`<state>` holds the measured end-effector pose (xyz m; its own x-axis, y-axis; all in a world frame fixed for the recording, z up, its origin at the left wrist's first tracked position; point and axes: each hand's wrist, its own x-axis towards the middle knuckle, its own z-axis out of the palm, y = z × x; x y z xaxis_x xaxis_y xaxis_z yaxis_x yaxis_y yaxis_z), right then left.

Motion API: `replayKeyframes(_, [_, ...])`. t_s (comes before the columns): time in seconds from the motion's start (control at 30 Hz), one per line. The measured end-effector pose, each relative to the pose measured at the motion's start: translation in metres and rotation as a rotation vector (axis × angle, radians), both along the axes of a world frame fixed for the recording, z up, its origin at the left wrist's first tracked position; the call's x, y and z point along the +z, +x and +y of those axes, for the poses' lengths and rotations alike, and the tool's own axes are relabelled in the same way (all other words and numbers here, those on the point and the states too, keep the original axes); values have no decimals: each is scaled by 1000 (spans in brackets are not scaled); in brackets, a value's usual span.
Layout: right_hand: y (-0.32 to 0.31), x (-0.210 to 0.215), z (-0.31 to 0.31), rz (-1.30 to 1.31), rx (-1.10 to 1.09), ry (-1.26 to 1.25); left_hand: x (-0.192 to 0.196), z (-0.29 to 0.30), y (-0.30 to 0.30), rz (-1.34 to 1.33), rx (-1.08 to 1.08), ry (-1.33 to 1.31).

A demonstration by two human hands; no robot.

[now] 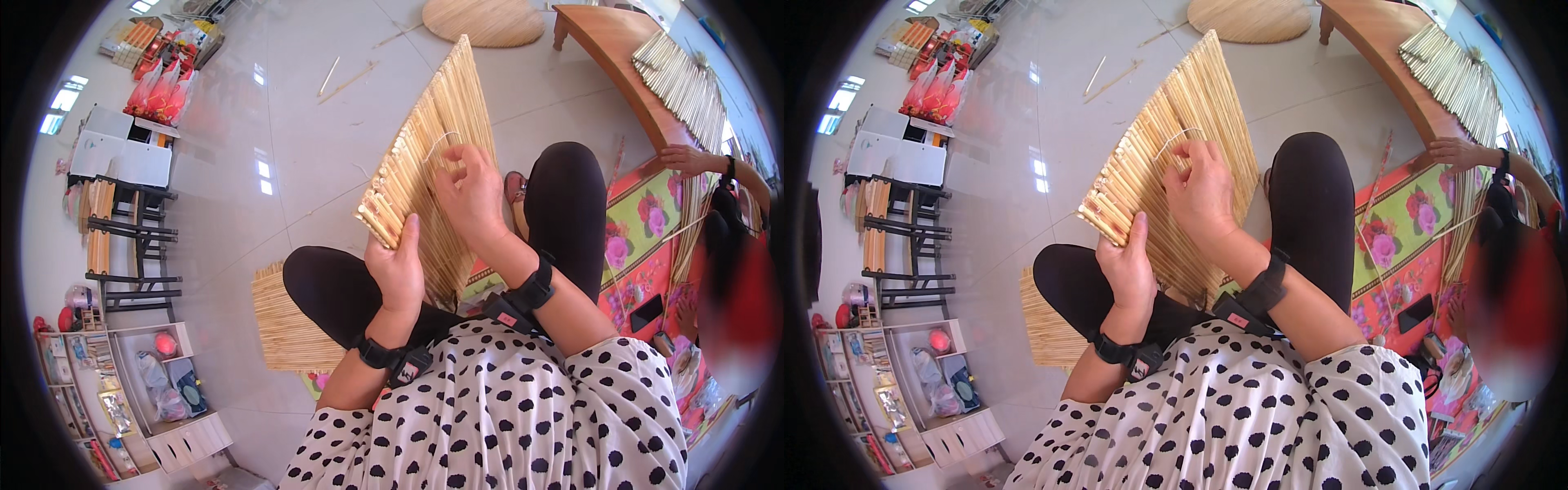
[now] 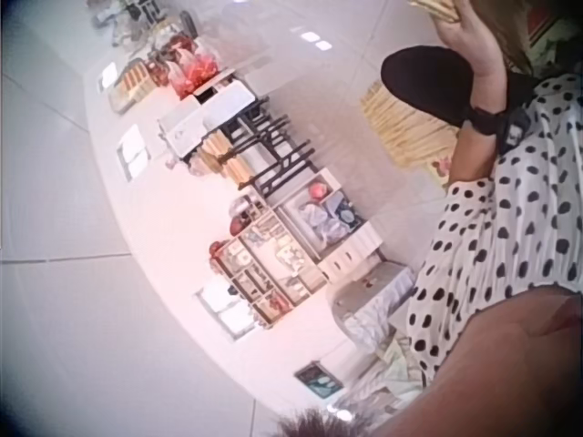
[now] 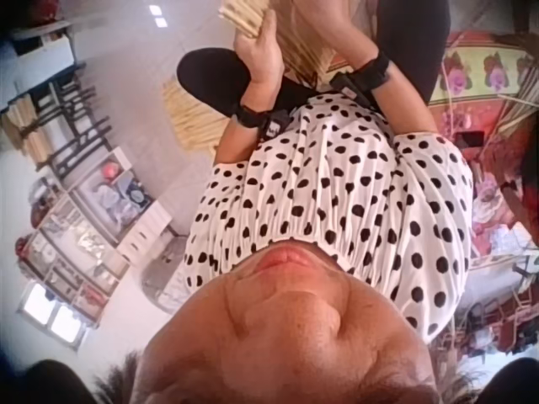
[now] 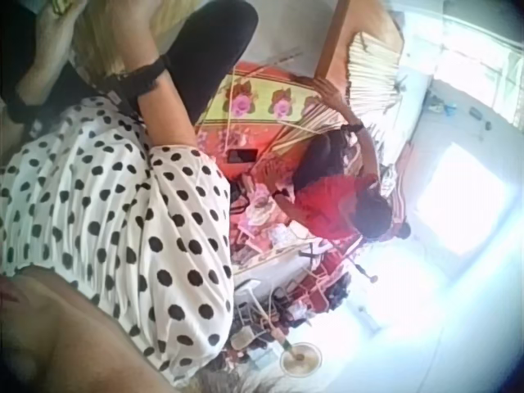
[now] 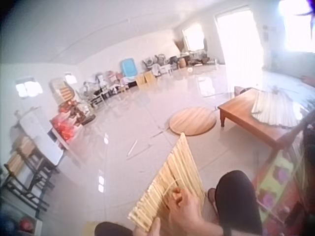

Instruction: The person sits on the floor and weaves a bamboo mat by threading a white string through the reeds. They hold the mat with both hands, pull the string through, and adjust the mat's position to continue the weaving process.

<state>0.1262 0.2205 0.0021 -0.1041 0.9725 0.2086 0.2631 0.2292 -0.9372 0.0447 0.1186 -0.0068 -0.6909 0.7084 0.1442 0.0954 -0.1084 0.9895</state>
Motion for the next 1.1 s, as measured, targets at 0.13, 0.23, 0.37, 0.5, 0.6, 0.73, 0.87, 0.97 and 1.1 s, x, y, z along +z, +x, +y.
replayKeyframes(0.13, [0,0,6,-16,12,196,1,-2,3,9,-17,-36])
replayKeyframes(0.23, [-1,-6,11,-18,31,199,0,-4,3,20,-21,-35])
replayKeyframes(0.37, [-1,-7,4,8,-43,87,-1,-5,2,25,-10,-49])
replayKeyframes(0.5, [0,-13,-8,86,50,-8,-2,-6,3,21,-10,-30])
replayKeyframes(0.6, [-2,-5,-12,92,28,-32,1,-6,5,43,-2,-42])
replayKeyframes(0.73, [-5,-4,-12,143,-13,-62,3,-9,7,111,6,-81])
replayKeyframes(0.87, [-5,-5,-10,71,10,-14,2,-9,8,151,13,-91])
replayKeyframes(0.97, [-3,-11,-5,31,32,33,0,-9,7,122,5,-73])
replayKeyframes(1.1, [3,2,-8,81,19,-33,0,-10,6,114,-19,-54])
